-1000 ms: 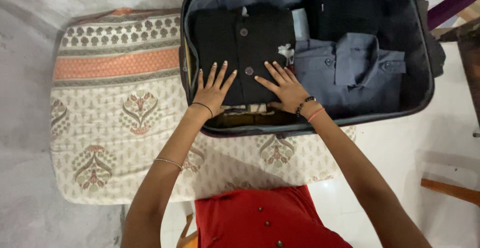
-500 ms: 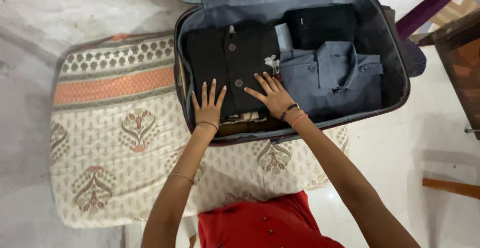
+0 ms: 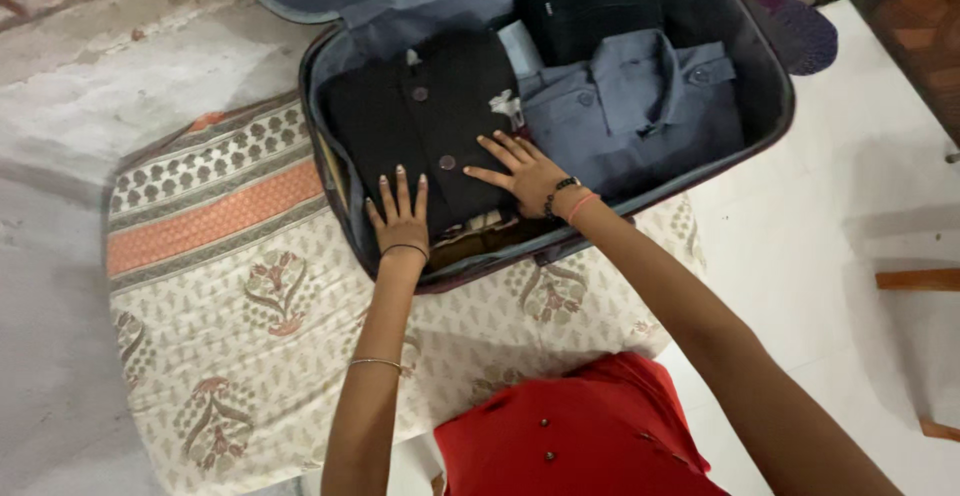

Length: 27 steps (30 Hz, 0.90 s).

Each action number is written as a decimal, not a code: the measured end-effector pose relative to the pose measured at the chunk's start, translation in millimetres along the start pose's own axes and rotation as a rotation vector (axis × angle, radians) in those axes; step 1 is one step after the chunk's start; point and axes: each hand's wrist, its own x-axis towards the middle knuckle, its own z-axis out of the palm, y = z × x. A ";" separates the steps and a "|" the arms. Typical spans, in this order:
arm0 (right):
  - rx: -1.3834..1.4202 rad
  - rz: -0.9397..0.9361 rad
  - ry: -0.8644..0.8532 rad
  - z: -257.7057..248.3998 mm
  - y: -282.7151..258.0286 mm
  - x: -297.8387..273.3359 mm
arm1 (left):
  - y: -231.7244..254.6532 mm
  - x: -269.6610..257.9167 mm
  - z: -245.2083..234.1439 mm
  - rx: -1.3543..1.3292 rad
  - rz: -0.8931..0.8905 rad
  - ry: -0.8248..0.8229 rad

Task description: The person folds a black shirt and places it along with another shirt into a red suitcase, then zips the suitcase shut.

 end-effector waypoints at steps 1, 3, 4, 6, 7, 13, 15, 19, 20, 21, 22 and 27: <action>0.038 -0.027 0.045 -0.1 1.5 -2.8 | 5.8 -0.7 -11.9 0.011 -0.034 -0.151; 0.102 -0.088 0.127 1.5 11.5 -13.3 | 17.1 -0.6 -44.9 0.019 -0.109 -0.449; 0.191 -0.151 0.177 3.4 22.2 -20.1 | 23.6 -2.4 -59.9 -0.003 -0.112 -0.453; 0.373 -0.278 0.273 7.1 47.9 -34.5 | 29.9 -3.4 -83.7 -0.049 -0.121 -0.462; 0.449 -0.228 0.269 9.4 63.6 -46.6 | 41.8 -7.9 -87.6 -0.102 -0.099 -0.329; 0.373 0.088 0.594 27.1 181.8 -123.1 | 130.6 -22.7 -64.9 -0.566 0.031 0.293; 0.324 0.155 0.513 32.1 213.1 -142.8 | 160.6 -10.9 -51.0 -0.668 0.065 0.333; 0.222 0.068 0.248 49.9 243.1 -153.6 | 190.5 11.2 -25.2 -0.619 -0.074 -0.101; 0.205 0.061 0.228 55.0 247.6 -150.0 | 189.2 14.0 -21.7 -0.670 -0.074 -0.081; 0.188 0.055 0.208 60.1 250.7 -144.1 | 188.8 16.5 -19.9 -0.720 -0.075 -0.059; 0.173 0.047 0.192 65.4 251.3 -138.1 | 187.0 19.0 -21.6 -0.703 -0.097 -0.102; 0.258 -0.030 0.283 75.7 259.5 -127.8 | 190.4 32.1 -36.9 -0.712 -0.262 -0.362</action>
